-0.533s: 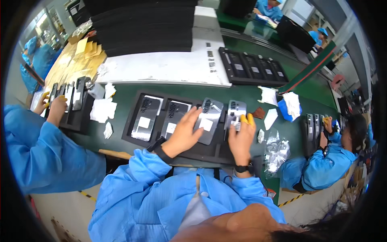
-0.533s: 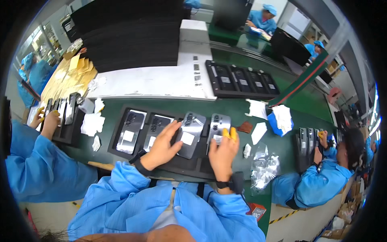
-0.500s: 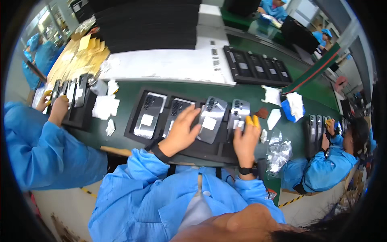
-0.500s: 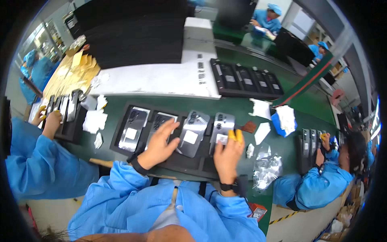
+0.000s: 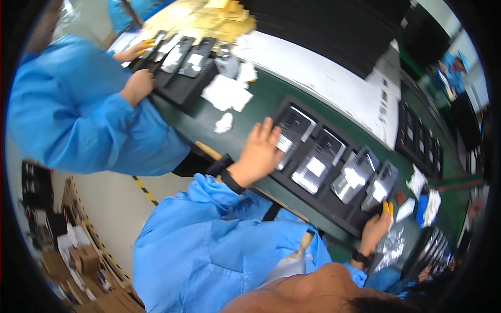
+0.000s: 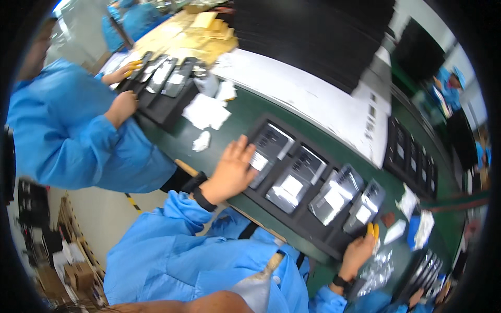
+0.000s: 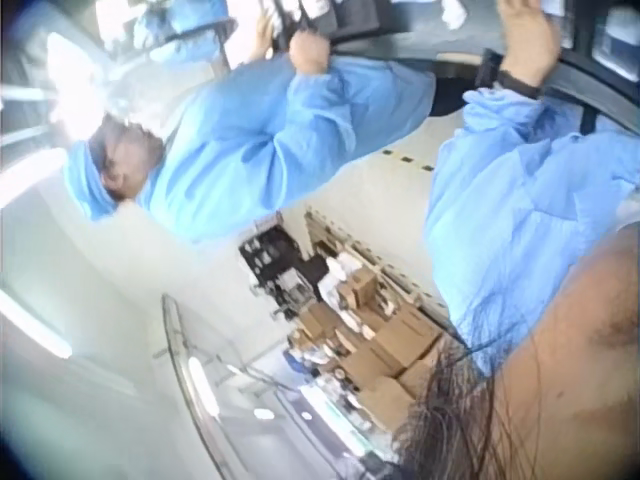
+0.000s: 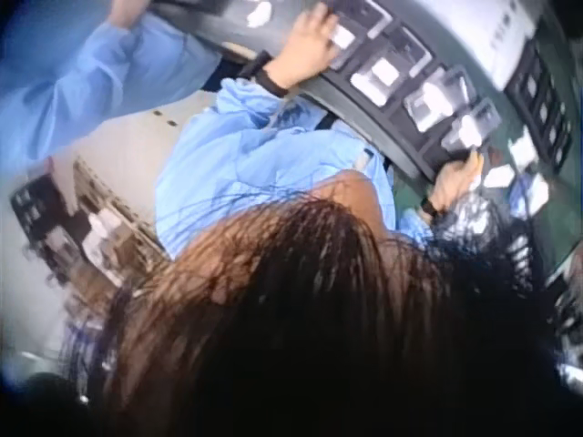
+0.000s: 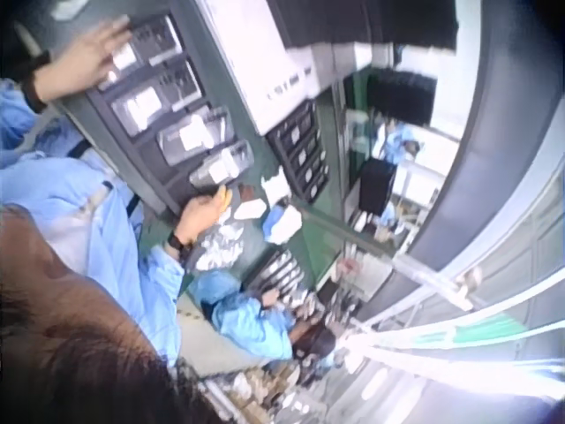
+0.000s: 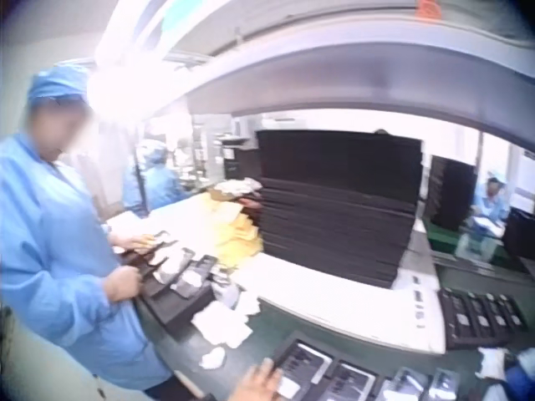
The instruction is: Inspecting and cleaning smartphones on a factory assembly line before placing them into trays.
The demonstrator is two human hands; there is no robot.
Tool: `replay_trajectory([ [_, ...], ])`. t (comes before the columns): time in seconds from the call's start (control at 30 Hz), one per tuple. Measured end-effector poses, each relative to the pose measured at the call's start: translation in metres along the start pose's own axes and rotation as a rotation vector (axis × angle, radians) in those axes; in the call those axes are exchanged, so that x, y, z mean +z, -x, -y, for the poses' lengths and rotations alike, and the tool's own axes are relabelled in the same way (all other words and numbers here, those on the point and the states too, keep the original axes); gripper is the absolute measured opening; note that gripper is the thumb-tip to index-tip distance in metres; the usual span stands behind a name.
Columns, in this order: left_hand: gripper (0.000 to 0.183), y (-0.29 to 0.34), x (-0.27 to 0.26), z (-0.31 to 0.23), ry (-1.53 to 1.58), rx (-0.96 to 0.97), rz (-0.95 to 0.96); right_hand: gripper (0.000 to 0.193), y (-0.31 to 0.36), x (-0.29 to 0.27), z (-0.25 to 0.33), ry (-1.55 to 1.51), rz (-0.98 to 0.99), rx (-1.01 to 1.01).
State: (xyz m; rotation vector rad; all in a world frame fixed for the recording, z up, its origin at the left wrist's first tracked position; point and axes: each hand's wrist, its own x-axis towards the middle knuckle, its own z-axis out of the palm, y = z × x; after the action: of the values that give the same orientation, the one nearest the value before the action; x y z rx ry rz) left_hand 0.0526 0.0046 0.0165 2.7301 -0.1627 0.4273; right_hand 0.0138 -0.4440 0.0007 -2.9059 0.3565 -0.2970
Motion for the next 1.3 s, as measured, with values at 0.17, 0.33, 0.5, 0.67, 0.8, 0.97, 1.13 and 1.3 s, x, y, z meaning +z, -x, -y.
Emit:
replay_trajectory([
  [0.17,0.077,0.004,-0.006,-0.017,0.023,0.001,0.017,0.041,-0.008,-0.018,0.042,-0.008,-0.128,-0.137],
  [0.33,0.074,-0.006,0.012,-0.026,0.044,0.057,0.064,0.041,0.006,-0.030,0.209,-0.391,0.151,-0.351],
  [0.5,0.065,-0.014,0.031,-0.026,0.019,0.036,-0.021,0.052,0.007,0.042,0.275,-0.109,0.092,-0.634],
  [0.67,0.064,-0.022,0.028,-0.028,0.045,0.041,-0.027,0.054,-0.003,0.025,0.297,-0.083,0.224,-0.417],
  [0.8,0.065,-0.023,0.023,-0.027,0.029,0.034,0.016,0.053,-0.009,0.032,0.289,-0.138,0.218,-0.404],
  [0.97,0.065,-0.025,0.025,-0.028,0.002,0.062,0.014,0.056,-0.010,0.034,0.290,-0.133,0.137,-0.413],
  [1.13,0.070,-0.033,0.018,-0.035,-0.005,0.033,0.118,0.072,-0.021,0.037,0.274,-0.440,0.029,-0.450],
  [1.3,0.060,-0.046,-0.028,-0.012,0.154,-0.023,0.108,0.066,-0.026,0.031,0.227,-0.793,0.096,-0.285],
])
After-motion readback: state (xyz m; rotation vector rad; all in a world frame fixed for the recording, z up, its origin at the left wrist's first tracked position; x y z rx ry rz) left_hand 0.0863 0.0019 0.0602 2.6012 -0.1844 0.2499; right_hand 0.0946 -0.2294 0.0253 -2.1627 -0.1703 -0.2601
